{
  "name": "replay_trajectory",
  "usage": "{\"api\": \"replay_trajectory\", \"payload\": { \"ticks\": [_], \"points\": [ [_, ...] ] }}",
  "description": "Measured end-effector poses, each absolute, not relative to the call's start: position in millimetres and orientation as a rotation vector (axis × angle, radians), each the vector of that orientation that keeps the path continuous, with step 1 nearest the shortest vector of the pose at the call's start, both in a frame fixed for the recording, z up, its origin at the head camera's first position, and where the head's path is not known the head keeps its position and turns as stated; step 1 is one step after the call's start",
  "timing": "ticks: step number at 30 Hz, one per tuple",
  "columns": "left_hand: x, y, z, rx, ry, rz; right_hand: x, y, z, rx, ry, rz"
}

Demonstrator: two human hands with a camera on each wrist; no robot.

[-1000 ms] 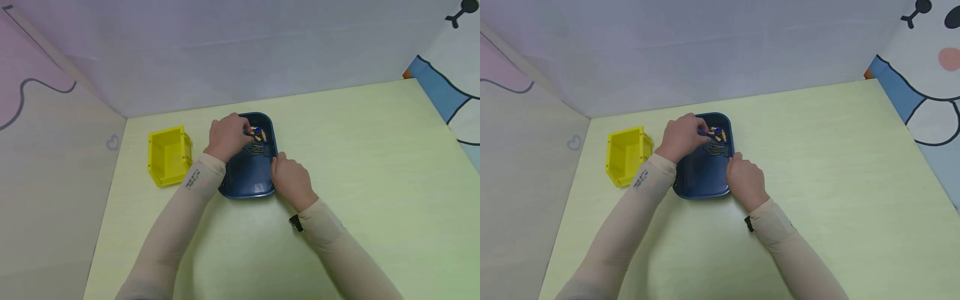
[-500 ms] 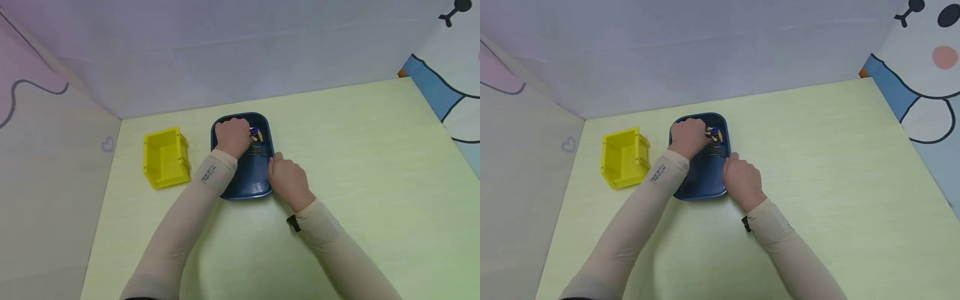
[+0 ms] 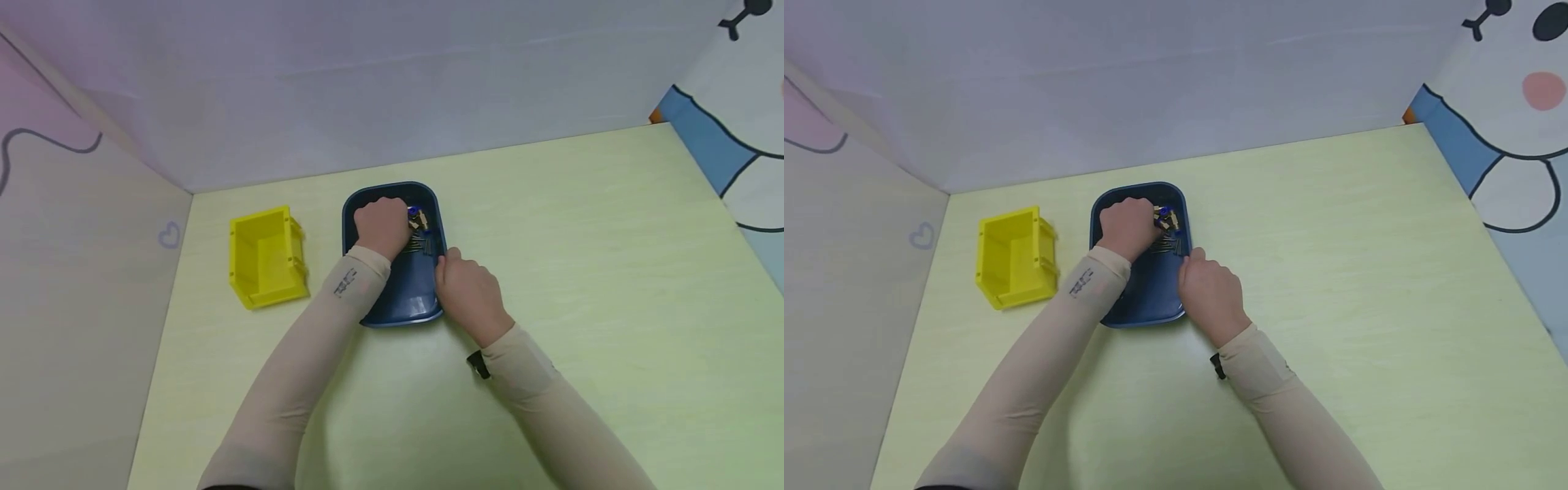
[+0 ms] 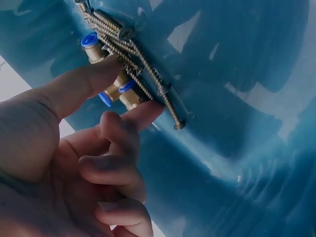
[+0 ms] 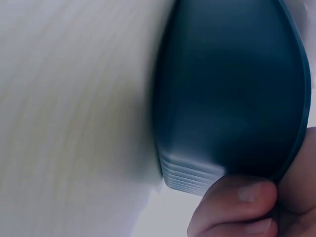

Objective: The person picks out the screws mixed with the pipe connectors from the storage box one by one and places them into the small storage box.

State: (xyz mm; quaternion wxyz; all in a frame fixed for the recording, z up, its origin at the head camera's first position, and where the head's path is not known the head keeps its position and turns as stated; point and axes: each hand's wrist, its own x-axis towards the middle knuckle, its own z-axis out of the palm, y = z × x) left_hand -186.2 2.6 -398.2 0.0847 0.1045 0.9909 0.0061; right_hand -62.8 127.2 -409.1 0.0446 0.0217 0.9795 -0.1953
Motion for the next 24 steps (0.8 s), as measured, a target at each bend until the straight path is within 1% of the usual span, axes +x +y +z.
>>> {"api": "replay_trajectory", "payload": {
  "ticks": [18,24],
  "points": [
    [-182.4,-6.1,-394.5,0.267,2.885,0.092,-63.6,126.5,-409.5,0.008,2.987,-0.626],
    [-177.5,-10.9,-380.1,0.299,2.916,0.134,-64.3,127.4,-407.0,-0.011,2.99,-0.635]
  ]
}}
